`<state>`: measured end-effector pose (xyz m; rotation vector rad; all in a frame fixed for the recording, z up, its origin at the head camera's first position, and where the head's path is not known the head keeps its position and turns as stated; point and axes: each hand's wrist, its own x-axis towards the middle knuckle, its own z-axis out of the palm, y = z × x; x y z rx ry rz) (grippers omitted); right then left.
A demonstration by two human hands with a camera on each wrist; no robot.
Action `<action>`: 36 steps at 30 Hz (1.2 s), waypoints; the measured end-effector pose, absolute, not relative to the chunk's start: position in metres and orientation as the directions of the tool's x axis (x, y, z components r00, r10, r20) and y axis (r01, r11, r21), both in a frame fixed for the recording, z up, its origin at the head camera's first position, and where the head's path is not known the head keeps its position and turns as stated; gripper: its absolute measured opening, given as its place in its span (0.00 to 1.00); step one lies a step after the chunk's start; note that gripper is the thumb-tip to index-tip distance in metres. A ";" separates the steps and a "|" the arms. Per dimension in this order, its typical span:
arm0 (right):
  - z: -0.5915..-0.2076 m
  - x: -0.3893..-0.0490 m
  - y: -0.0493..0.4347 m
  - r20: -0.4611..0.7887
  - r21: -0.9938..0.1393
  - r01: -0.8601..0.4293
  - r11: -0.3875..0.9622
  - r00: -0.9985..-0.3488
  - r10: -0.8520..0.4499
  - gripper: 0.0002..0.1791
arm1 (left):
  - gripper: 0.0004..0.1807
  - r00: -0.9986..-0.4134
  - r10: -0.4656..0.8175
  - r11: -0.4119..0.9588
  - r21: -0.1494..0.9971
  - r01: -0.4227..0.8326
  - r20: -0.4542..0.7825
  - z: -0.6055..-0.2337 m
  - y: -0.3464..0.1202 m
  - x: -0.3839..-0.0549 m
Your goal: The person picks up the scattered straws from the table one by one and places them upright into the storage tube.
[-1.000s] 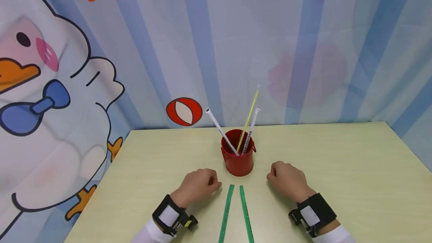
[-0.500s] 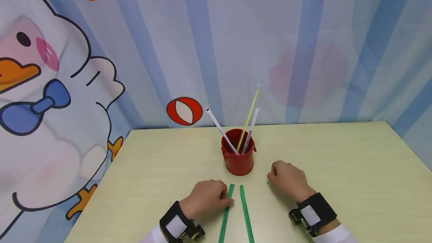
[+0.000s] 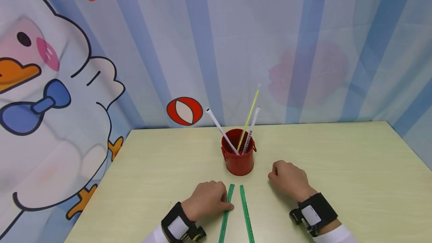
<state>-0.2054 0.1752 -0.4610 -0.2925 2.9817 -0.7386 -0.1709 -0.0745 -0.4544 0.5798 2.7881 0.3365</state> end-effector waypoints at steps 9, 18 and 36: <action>-0.461 -0.205 0.175 0.008 -0.463 -0.183 0.867 -0.979 -0.203 0.13 | 0.23 -0.884 0.422 0.882 0.315 0.350 -0.201 -0.452 -0.075 -0.171; -0.460 -0.205 0.175 0.012 -0.461 -0.185 0.868 -0.979 -0.202 0.12 | 0.21 -0.871 0.429 0.883 0.315 0.349 -0.237 -0.450 -0.075 -0.169; -0.459 -0.205 0.174 0.013 -0.460 -0.187 0.868 -0.979 -0.204 0.12 | 0.19 -0.883 0.422 0.871 0.362 0.333 -0.203 -0.451 -0.084 -0.178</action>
